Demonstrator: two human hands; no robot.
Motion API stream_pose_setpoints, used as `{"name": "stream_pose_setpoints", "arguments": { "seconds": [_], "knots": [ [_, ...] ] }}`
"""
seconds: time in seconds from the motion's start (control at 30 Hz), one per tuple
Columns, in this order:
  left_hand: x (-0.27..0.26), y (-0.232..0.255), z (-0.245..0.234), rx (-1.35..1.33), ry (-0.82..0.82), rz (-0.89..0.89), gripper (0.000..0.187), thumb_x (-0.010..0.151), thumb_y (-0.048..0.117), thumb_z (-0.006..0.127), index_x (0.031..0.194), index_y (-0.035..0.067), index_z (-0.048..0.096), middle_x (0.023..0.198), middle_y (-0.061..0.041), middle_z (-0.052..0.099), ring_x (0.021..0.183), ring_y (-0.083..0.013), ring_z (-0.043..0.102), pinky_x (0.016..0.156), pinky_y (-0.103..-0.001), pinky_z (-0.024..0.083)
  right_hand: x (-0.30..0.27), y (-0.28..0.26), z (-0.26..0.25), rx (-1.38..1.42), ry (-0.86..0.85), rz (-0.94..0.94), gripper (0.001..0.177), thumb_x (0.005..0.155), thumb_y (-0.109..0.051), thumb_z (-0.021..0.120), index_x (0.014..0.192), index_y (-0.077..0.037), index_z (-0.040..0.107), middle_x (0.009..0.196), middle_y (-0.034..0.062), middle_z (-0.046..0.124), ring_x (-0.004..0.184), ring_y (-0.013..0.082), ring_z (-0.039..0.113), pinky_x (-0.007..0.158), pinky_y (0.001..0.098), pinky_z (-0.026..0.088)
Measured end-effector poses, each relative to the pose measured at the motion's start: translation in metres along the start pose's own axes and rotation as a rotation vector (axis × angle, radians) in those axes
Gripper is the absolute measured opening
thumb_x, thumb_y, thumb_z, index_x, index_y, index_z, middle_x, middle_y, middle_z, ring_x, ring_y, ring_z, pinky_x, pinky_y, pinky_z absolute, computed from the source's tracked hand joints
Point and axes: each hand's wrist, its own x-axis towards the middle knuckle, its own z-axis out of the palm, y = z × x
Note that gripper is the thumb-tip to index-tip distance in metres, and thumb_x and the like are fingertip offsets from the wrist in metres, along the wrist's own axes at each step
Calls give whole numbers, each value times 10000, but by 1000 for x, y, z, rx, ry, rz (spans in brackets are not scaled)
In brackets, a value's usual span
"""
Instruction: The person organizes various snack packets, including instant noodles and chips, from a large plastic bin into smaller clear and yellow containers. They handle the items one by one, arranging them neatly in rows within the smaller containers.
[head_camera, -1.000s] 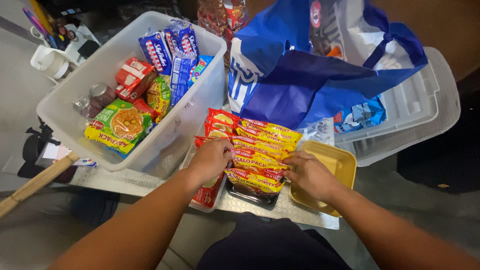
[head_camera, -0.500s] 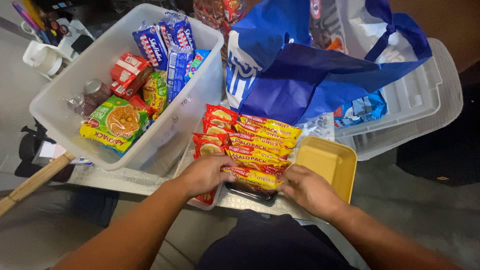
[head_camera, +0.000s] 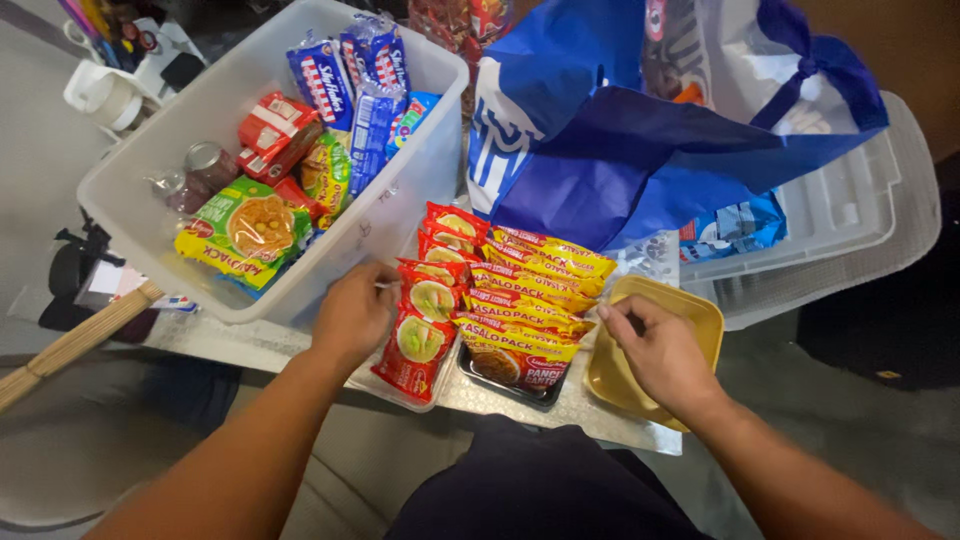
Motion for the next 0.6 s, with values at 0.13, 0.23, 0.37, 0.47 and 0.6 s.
{"name": "stream_pose_setpoints", "arguments": {
  "seconds": [0.13, 0.23, 0.37, 0.47, 0.6],
  "knots": [
    [6, -6, 10, 11, 36, 150, 571, 756, 111, 748, 1311, 87, 614, 1348, -218, 573, 1205, -441, 555, 960, -525, 443, 8, -20, 4, 26, 11, -76, 337, 962, -361, 628, 1037, -47, 726, 831, 108, 755, 709, 167, 680, 702, 346, 528],
    [15, -7, 23, -1, 45, 106, 539, 810, 168, 754, 1301, 55, 566, 1276, -227, 587, 1213, -413, 554, 1008, -465, 452, 13, -36, 11, 59, -62, -124, 336, 951, -363, 632, 1051, -55, 720, 841, 93, 750, 714, 167, 668, 694, 343, 538],
    [15, -9, 26, 114, -71, -140, 320, 892, 169, 675, 1179, 32, 631, 1243, -202, 673, 1193, -375, 644, 1016, -456, 509, 15, -57, 17, 1, -127, -173, 303, 959, -337, 632, 1045, -63, 726, 813, 107, 736, 695, 186, 653, 703, 343, 536],
    [9, -10, 30, 102, -315, -455, 437, 906, 258, 725, 1230, -8, 601, 1215, -249, 682, 1126, -383, 680, 976, -503, 543, 20, -72, 25, 24, -171, -198, 279, 959, -314, 636, 1047, -64, 723, 822, 104, 744, 708, 184, 649, 707, 343, 539],
    [-12, -16, 53, -777, -445, -911, 354, 959, 277, 625, 1211, 29, 603, 1161, -179, 738, 995, -323, 743, 871, -542, 582, 27, -81, 34, 9, -202, -230, 259, 962, -294, 632, 1080, -80, 719, 866, 106, 753, 747, 199, 678, 726, 348, 545]
  ]
}}
